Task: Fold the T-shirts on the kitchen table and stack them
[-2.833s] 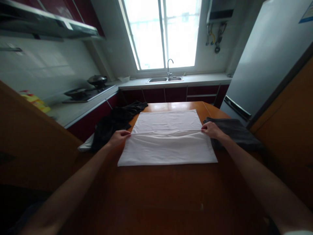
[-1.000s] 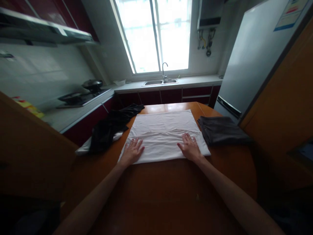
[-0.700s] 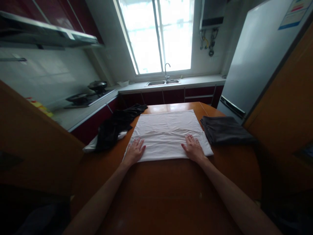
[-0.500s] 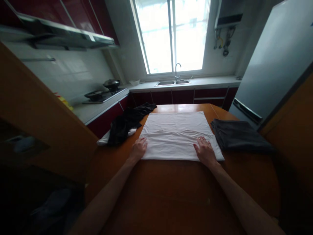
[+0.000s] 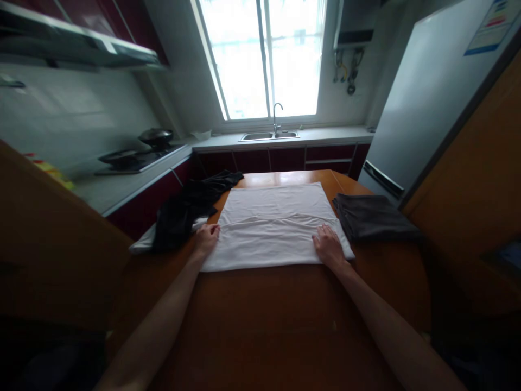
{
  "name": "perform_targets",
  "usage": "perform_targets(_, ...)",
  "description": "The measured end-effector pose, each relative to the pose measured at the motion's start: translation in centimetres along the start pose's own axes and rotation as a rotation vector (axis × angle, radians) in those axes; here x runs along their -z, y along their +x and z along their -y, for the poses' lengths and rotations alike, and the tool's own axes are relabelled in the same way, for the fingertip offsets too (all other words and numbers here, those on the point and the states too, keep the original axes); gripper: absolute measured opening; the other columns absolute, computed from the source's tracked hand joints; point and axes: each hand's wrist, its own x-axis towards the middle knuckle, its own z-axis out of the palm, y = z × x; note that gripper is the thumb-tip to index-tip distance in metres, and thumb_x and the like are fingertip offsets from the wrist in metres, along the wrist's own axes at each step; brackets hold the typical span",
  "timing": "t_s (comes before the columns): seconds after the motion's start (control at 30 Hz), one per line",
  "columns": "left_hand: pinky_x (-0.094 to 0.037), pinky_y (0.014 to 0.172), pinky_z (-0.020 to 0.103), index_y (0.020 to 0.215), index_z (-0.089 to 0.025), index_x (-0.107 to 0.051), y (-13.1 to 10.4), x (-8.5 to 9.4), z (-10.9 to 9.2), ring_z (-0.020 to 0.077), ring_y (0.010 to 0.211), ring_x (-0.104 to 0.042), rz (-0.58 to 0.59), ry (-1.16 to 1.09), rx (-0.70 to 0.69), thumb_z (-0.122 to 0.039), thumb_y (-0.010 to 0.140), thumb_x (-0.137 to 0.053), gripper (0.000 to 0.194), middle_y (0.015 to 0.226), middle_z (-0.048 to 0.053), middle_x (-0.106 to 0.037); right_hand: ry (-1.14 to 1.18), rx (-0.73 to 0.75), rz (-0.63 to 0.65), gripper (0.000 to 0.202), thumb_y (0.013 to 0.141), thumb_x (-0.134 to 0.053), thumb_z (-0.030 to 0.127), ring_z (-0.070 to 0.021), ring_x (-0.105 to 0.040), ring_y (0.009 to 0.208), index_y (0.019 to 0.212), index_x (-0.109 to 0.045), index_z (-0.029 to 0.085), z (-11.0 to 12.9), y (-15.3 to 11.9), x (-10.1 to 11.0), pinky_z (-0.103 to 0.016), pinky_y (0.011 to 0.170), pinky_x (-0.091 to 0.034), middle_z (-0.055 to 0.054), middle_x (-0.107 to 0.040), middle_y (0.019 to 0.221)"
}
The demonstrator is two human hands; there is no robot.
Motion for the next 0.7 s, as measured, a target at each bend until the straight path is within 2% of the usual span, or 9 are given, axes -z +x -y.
perform_targets(0.13, -0.049, 0.097, 0.039, 0.098, -0.017, -0.074, 0.5, -0.4, 1.0, 0.0280, 0.098, -0.065, -0.005, -0.038, -0.009, -0.036, 0.088, -0.054, 0.030, 0.100, 0.013, -0.069, -0.134, -0.079, -0.046, 0.046, 0.100, -0.033, 0.021, -0.0276, -0.055, 0.119, 0.131, -0.065, 0.013, -1.9, 2.4, 2.9, -0.036, 0.102, -0.041, -0.017, -0.064, 0.131)
perform_targets(0.23, -0.047, 0.099, 0.041, 0.096, -0.017, -0.072, 0.6, -0.6, 1.3, 0.0284, 0.099, -0.064, -0.006, -0.051, -0.008, -0.037, 0.086, -0.055, 0.028, 0.101, 0.013, -0.069, -0.287, -0.102, 0.042, 0.044, 0.097, -0.035, 0.015, -0.0314, -0.054, 0.114, 0.121, -0.071, 0.013, -3.6, 4.9, 4.9, -0.040, 0.094, -0.042, -0.020, -0.066, 0.123)
perform_targets(0.3, -0.047, 0.100, 0.041, 0.095, -0.018, -0.070, 0.6, -0.6, 1.3, 0.0286, 0.100, -0.064, -0.008, -0.066, -0.008, -0.036, 0.085, -0.056, 0.025, 0.100, 0.012, -0.069, -0.326, -0.074, 0.102, 0.039, 0.094, -0.040, 0.013, -0.0333, -0.053, 0.114, 0.114, -0.073, 0.013, -4.4, 6.5, 5.6, -0.044, 0.095, -0.040, -0.021, -0.066, 0.122)
perform_targets(0.47, -0.046, 0.101, 0.041, 0.088, -0.020, -0.065, 0.4, -0.4, 1.0, 0.0281, 0.103, -0.065, -0.036, -0.144, -0.057, -0.033, 0.080, -0.061, 0.016, 0.101, 0.009, -0.072, -0.357, -0.013, 0.207, 0.032, 0.091, -0.048, 0.017, -0.0348, -0.051, 0.114, 0.109, -0.074, 0.012, -5.3, 8.9, 5.4, -0.053, 0.098, -0.034, -0.022, -0.066, 0.120)
perform_targets(0.63, -0.054, 0.077, 0.031, 0.093, -0.019, -0.067, 0.3, -0.1, 1.0, 0.0228, 0.080, -0.069, 0.019, -0.329, 0.046, -0.038, 0.078, -0.063, 0.024, 0.091, 0.006, -0.074, -0.354, -0.002, 0.240, 0.030, 0.093, -0.050, 0.021, -0.0350, -0.051, 0.116, 0.112, -0.071, 0.012, -5.5, 9.0, 4.6, -0.053, 0.097, -0.034, -0.023, -0.064, 0.124)
perform_targets(0.7, -0.053, 0.073, 0.030, 0.094, -0.019, -0.069, 0.3, 0.1, 1.0, 0.0219, 0.076, -0.068, -0.005, -0.347, 0.058, -0.039, 0.077, -0.063, 0.027, 0.089, 0.006, -0.075, -0.345, 0.000, 0.233, 0.029, 0.094, -0.049, 0.019, -0.0344, -0.053, 0.115, 0.112, -0.070, 0.012, -5.5, 8.9, 4.6, -0.052, 0.097, -0.034, -0.022, -0.066, 0.121)
